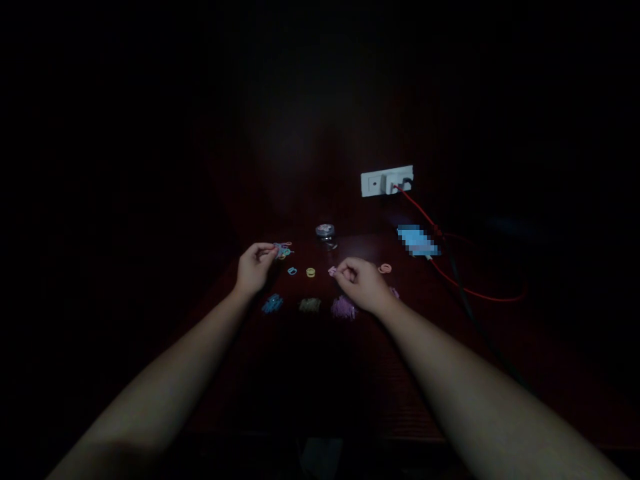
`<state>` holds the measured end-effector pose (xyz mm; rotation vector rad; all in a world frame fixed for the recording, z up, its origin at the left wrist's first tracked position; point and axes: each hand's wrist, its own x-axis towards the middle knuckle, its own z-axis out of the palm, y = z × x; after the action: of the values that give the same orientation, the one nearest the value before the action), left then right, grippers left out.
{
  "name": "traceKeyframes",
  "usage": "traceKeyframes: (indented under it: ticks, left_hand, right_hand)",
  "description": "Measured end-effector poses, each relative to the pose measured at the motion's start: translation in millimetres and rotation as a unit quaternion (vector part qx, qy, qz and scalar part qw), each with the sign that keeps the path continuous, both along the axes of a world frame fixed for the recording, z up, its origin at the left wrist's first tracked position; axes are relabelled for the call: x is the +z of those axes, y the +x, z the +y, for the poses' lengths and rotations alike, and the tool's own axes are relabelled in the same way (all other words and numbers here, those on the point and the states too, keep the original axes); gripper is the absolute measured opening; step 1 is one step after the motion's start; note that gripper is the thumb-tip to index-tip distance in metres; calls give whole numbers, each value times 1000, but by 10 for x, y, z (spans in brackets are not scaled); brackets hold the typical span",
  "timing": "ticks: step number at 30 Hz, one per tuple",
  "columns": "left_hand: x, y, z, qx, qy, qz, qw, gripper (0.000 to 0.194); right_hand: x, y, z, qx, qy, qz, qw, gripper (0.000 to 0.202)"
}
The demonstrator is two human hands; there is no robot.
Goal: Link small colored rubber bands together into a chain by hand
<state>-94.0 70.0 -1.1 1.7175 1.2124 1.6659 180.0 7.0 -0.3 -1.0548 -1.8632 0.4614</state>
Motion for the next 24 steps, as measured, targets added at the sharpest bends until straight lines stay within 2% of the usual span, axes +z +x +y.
traceKeyframes:
  ticks: [2,5,9,15,19,24]
  left_hand:
    - [79,304,-220,-67,-1,-2,998,25]
    - [152,717,-486,-139,-7,32,990,22]
    - [148,1031,-636,-194,-18,16,981,19]
    - [31,1053,-654,-190,-29,-23,981,22]
    - [22,1011,-682,-169,-23,-24,985,20]
    - [16,964,-668,-142,-7,-31,989,20]
  right_hand:
    - [26,-16,-39,20,24,13,999,19]
    - [70,-24,-103,52,42,24,997,27]
    - [94,-17,-129,49,40,41,997,26]
    - [31,-15,-61,35,41,39,998,16]
    - [1,-21,-47,55,65,37,996,14]
    - [16,-23,-65,60,44,45,996,15]
